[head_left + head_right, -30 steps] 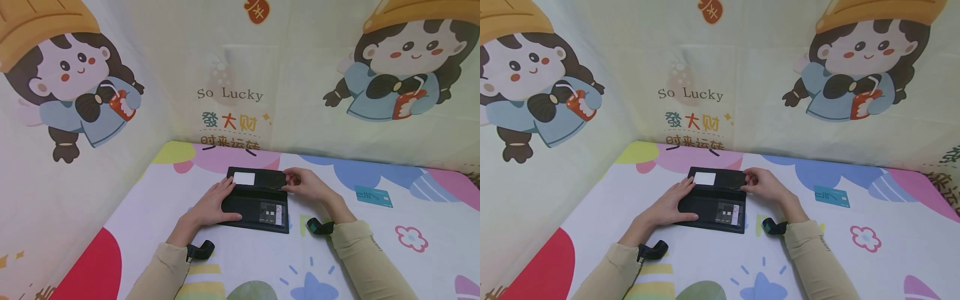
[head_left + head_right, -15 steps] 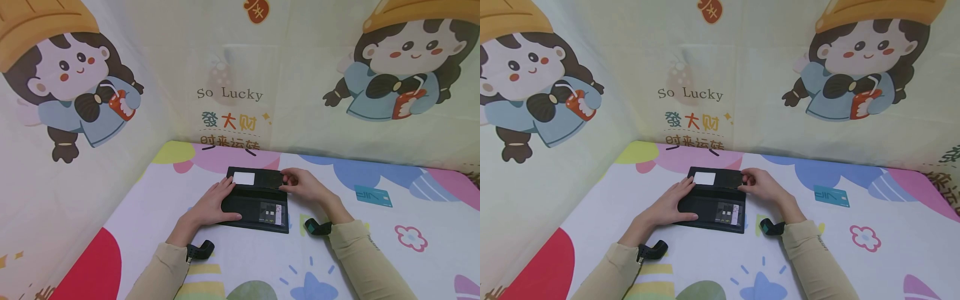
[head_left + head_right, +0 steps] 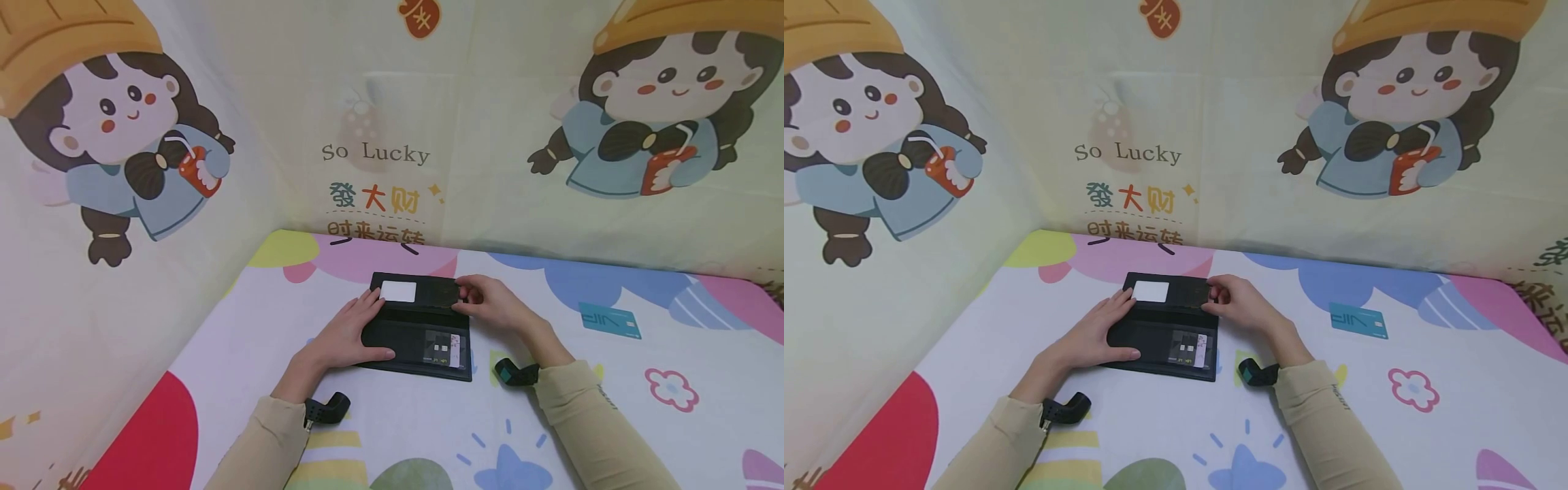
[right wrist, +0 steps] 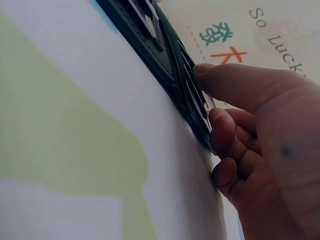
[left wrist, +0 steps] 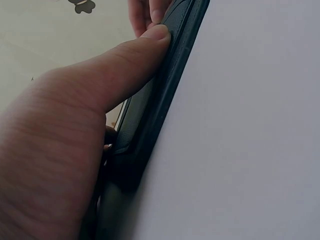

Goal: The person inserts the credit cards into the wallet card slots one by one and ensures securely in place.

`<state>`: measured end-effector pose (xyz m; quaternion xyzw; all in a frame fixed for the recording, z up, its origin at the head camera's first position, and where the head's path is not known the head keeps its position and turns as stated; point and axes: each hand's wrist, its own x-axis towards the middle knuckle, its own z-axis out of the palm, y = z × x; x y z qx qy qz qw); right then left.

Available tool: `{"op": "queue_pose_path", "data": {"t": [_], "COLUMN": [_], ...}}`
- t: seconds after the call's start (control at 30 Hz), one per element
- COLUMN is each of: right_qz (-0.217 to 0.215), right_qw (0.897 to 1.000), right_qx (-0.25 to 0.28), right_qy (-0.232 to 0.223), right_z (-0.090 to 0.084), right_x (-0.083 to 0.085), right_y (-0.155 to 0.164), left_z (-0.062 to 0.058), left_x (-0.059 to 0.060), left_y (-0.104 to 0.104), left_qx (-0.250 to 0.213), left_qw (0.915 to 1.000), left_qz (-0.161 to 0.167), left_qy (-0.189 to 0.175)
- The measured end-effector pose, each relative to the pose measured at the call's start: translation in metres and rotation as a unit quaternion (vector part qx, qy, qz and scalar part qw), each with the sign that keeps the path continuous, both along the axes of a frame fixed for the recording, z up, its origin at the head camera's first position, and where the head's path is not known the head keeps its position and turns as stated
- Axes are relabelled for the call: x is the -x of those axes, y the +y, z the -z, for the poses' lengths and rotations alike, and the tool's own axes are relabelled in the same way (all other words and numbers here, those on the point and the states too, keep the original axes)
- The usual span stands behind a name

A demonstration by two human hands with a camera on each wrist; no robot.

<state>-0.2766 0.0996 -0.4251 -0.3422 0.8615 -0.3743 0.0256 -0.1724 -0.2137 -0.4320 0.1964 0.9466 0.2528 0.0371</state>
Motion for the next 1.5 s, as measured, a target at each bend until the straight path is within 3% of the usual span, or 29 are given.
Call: {"op": "queue_pose_path", "data": {"t": [1.5], "right_qz": [0.004], "right_qw": [1.000], "right_qx": [-0.006], "right_qy": [-0.002], "right_z": [-0.0002], "right_x": [-0.0012], "right_y": [-0.0032], "left_z": [0.0002], "left_x": [0.0010], "left_y": [-0.0001], "left_qx": [-0.008], "left_qw": [0.9998], "left_qz": [-0.012], "left_qy": [-0.012]}}
